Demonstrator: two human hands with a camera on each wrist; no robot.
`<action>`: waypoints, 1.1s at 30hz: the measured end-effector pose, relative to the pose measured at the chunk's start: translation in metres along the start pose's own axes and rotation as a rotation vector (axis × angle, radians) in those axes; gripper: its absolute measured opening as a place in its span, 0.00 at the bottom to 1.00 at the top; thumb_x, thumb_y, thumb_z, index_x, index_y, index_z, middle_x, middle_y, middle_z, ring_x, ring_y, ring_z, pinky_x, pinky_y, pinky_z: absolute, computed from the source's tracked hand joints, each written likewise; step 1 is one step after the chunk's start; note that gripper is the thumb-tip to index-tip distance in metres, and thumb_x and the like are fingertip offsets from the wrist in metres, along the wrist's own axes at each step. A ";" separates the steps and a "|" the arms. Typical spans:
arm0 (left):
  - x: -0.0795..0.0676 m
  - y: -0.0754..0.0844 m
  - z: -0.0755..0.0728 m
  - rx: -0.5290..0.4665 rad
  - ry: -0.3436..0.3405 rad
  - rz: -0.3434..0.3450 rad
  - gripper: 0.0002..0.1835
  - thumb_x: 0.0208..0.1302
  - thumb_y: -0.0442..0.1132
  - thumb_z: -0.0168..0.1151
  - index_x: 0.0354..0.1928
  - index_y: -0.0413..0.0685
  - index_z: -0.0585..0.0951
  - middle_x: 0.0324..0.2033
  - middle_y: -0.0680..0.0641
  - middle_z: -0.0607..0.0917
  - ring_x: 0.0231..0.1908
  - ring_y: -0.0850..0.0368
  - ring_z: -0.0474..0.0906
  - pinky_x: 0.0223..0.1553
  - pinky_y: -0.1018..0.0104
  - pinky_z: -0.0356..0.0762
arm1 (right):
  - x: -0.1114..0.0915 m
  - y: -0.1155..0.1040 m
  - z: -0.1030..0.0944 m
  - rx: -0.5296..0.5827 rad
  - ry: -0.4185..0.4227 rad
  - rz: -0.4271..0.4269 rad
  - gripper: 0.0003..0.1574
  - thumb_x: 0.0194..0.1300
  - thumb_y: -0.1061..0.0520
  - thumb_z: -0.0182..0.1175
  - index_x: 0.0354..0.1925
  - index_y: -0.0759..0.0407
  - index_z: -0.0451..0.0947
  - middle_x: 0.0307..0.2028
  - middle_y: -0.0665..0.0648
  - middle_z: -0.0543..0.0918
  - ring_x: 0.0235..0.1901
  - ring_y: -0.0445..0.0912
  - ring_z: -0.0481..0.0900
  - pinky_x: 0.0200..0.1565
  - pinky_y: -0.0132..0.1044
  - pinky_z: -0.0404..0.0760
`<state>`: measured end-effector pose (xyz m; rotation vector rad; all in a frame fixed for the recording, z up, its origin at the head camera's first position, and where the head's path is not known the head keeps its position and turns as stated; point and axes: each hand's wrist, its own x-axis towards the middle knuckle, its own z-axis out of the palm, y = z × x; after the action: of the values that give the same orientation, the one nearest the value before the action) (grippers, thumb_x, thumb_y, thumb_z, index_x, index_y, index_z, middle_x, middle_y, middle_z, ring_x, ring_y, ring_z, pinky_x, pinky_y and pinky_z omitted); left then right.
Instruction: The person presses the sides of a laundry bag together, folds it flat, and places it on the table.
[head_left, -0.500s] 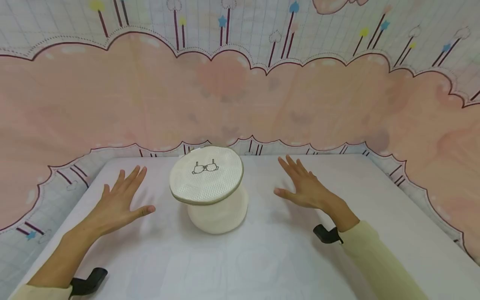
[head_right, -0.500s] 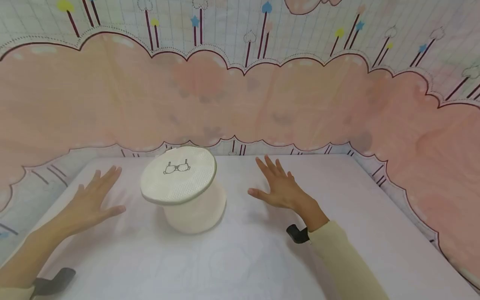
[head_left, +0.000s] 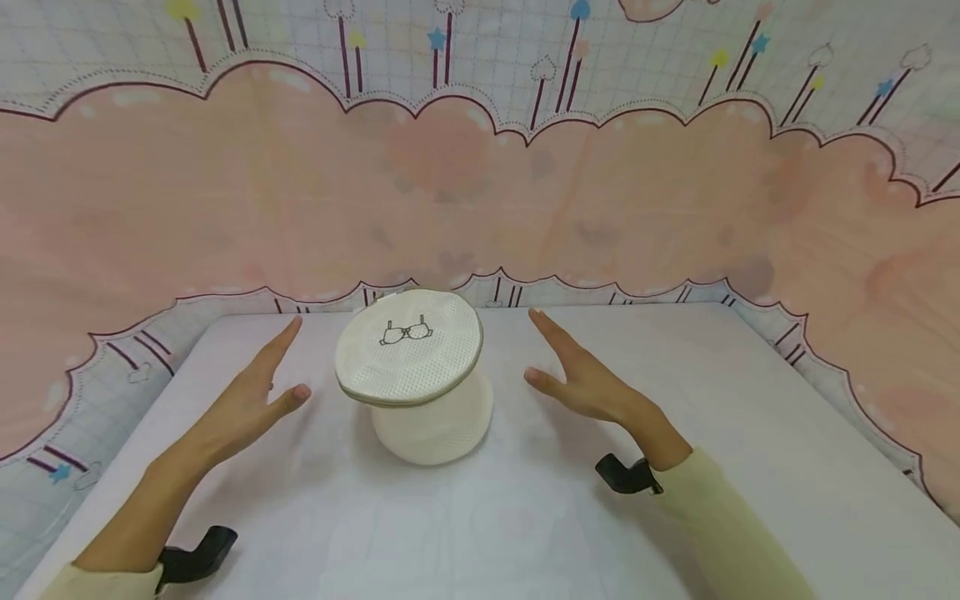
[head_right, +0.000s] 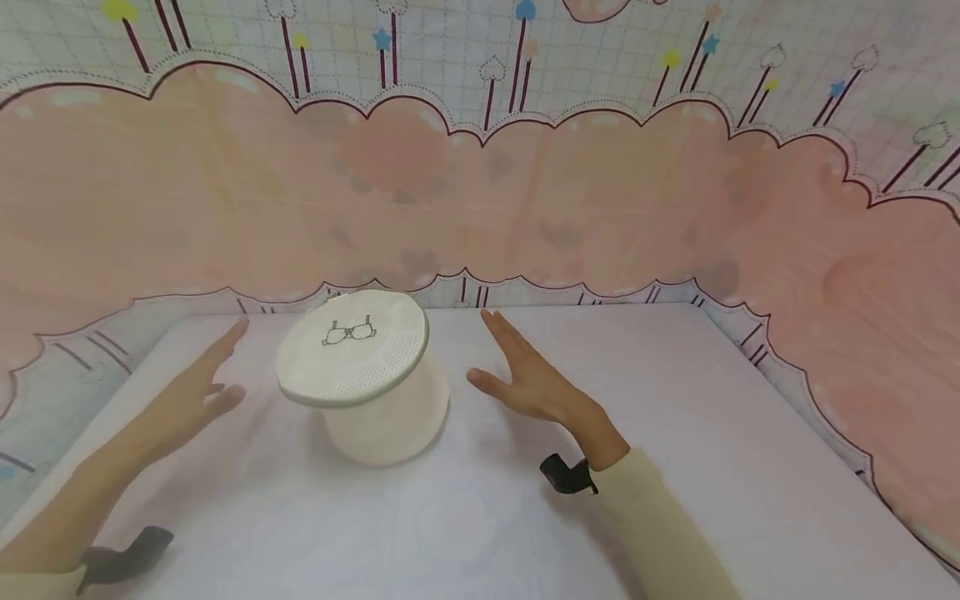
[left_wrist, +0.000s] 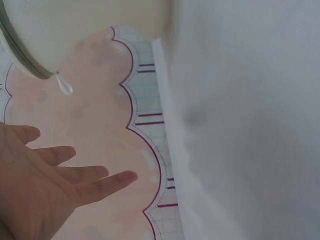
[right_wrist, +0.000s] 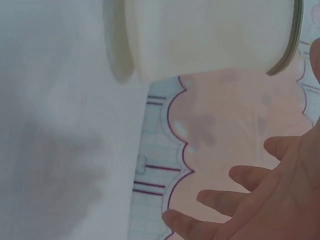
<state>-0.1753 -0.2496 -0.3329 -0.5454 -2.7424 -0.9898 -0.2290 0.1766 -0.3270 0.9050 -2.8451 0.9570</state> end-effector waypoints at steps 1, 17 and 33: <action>0.001 0.004 0.001 -0.030 0.001 -0.005 0.48 0.63 0.66 0.52 0.76 0.59 0.40 0.73 0.37 0.46 0.67 0.26 0.48 0.53 0.27 0.59 | 0.000 -0.002 0.002 0.018 0.004 -0.011 0.54 0.64 0.26 0.47 0.76 0.41 0.34 0.75 0.50 0.41 0.72 0.50 0.42 0.68 0.56 0.48; 0.015 0.040 0.021 -0.486 -0.025 -0.060 0.49 0.64 0.67 0.49 0.75 0.62 0.33 0.72 0.33 0.42 0.61 0.24 0.58 0.41 0.47 0.80 | 0.012 -0.032 0.024 0.332 0.024 -0.055 0.55 0.60 0.23 0.47 0.75 0.33 0.32 0.73 0.51 0.52 0.62 0.53 0.68 0.51 0.51 0.77; 0.018 0.059 0.041 -0.741 -0.088 -0.157 0.49 0.68 0.55 0.55 0.71 0.64 0.27 0.67 0.31 0.48 0.57 0.32 0.66 0.38 0.46 0.81 | 0.023 -0.046 0.044 0.556 -0.033 -0.049 0.62 0.53 0.19 0.49 0.75 0.35 0.34 0.72 0.58 0.53 0.52 0.57 0.75 0.38 0.48 0.83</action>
<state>-0.1699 -0.1764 -0.3245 -0.4716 -2.4426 -2.0790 -0.2166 0.1101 -0.3332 1.0141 -2.5955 1.7846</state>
